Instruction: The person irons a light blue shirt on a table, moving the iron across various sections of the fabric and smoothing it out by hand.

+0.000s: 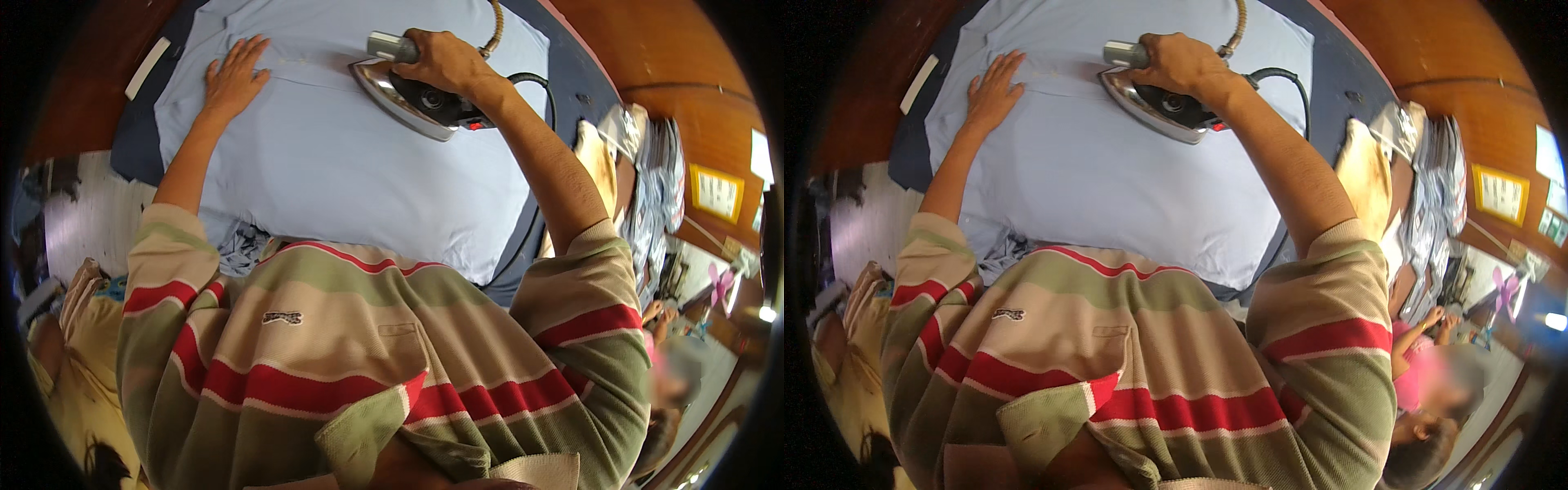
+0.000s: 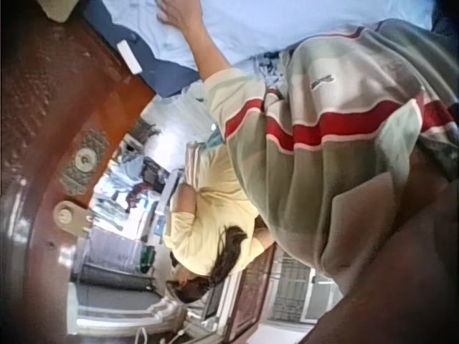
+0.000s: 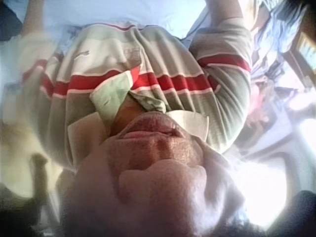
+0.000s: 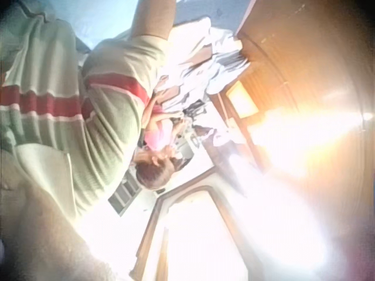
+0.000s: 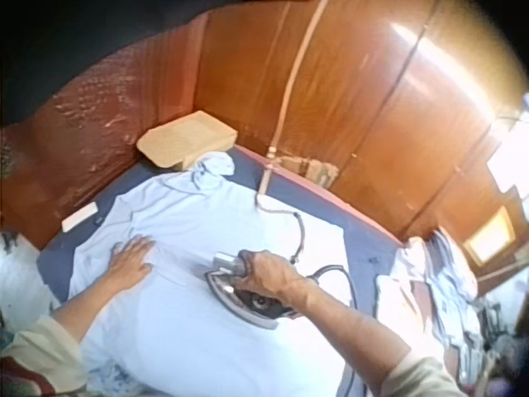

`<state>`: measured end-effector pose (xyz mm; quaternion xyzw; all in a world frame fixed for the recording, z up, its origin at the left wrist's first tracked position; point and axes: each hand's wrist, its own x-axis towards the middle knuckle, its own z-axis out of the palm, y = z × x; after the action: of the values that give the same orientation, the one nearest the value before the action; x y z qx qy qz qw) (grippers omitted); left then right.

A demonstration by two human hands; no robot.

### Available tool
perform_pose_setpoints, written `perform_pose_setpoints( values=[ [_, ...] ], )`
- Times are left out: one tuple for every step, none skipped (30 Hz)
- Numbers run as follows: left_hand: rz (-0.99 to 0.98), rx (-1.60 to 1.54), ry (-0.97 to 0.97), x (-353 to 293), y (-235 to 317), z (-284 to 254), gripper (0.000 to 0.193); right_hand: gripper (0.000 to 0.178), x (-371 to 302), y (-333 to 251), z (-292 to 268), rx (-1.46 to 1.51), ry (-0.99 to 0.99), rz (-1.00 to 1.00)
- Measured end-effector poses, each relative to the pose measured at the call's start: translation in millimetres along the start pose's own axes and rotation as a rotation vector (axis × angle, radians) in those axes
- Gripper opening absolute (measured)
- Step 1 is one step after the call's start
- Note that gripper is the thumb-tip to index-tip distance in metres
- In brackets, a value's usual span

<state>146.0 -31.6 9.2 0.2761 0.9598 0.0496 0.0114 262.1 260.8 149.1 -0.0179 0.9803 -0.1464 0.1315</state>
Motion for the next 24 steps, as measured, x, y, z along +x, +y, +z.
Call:
perform_pose_setpoints(
  values=[
    [-0.014,0.011,0.025,-1.3,6.2,2.6,0.055,0.048,-12.2,11.3,-4.6,0.019,-0.005,0.048],
    [-0.032,0.021,0.064,1.7,9.7,4.8,0.054,0.047,-23.5,30.7,-4.5,-0.027,0.017,0.065],
    [-0.059,0.030,0.096,1.7,17.1,1.1,0.053,0.046,-36.6,47.6,-4.4,-0.021,0.044,0.109],
    [-0.026,0.036,0.152,-0.1,30.7,0.9,0.050,0.046,-50.4,64.2,-5.9,-0.016,0.071,0.151],
    [0.047,-0.061,0.141,-0.8,46.1,-1.9,0.049,0.045,-63.5,81.4,-6.8,-0.008,0.093,0.186],
    [0.119,-0.157,0.125,-2.0,60.6,-2.8,0.048,0.044,-77.2,103.0,-7.1,0.013,0.101,0.213],
    [0.188,-0.250,0.106,-2.6,71.1,-1.5,0.047,0.043,-88.9,123.1,-7.8,0.035,0.106,0.236],
    [0.150,-0.100,0.024,-2.4,77.5,2.3,0.048,0.043,-102.5,136.4,-9.2,0.046,0.110,0.240],
    [0.152,-0.066,0.027,-2.1,75.6,5.2,0.048,0.042,-117.2,143.6,-10.7,0.059,0.116,0.243],
    [0.154,-0.032,0.030,-2.1,70.1,8.3,0.048,0.042,-125.2,148.5,-9.8,0.072,0.121,0.245],
    [0.162,0.002,0.035,-1.5,66.9,9.0,0.048,0.042,-129.9,148.3,-9.9,0.082,0.106,0.245],
    [0.150,0.011,0.017,-1.4,64.2,9.7,0.049,0.043,-133.8,148.0,-10.5,0.093,0.090,0.246],
    [0.139,0.020,-0.001,-2.3,61.4,10.3,0.050,0.043,-136.3,148.4,-10.6,0.104,0.074,0.246],
    [0.134,0.028,-0.013,1.0,61.3,9.6,0.051,0.041,-136.8,150.0,-6.4,0.065,0.069,0.186],
    [0.123,0.021,-0.016,1.1,61.9,8.3,0.051,0.040,-135.2,135.4,-11.4,0.085,0.030,0.135],
    [0.113,0.014,-0.020,0.1,62.9,6.8,0.051,0.041,-130.4,130.0,-8.2,0.029,0.030,0.092],
    [0.105,0.008,-0.024,-0.1,63.5,5.3,0.051,0.042,-126.4,124.7,-5.0,-0.027,0.031,0.050],
    [0.110,0.011,-0.016,1.4,64.0,5.6,0.052,0.042,-121.3,120.5,-3.3,-0.019,0.058,0.028],
    [0.117,0.013,-0.008,3.4,63.7,6.8,0.052,0.041,-112.5,118.4,-2.3,-0.017,0.069,0.025],
    [0.121,0.016,0.000,3.6,62.7,7.8,0.053,0.040,-102.2,115.8,-2.3,-0.015,0.079,0.021],
    [0.122,0.021,-0.002,2.1,60.9,7.9,0.053,0.039,-93.6,107.9,-6.7,-0.015,0.085,0.053],
    [0.134,0.019,0.006,3.9,61.0,8.0,0.053,0.038,-85.2,110.6,-9.0,-0.012,0.085,0.037],
    [0.139,0.020,0.013,3.5,60.4,6.8,0.053,0.038,-76.3,116.3,-12.1,-0.035,0.071,-0.012],
    [0.147,0.025,0.019,3.7,58.8,8.1,0.053,0.038,-69.3,120.3,-17.8,-0.020,0.049,-0.031]
  ],
)
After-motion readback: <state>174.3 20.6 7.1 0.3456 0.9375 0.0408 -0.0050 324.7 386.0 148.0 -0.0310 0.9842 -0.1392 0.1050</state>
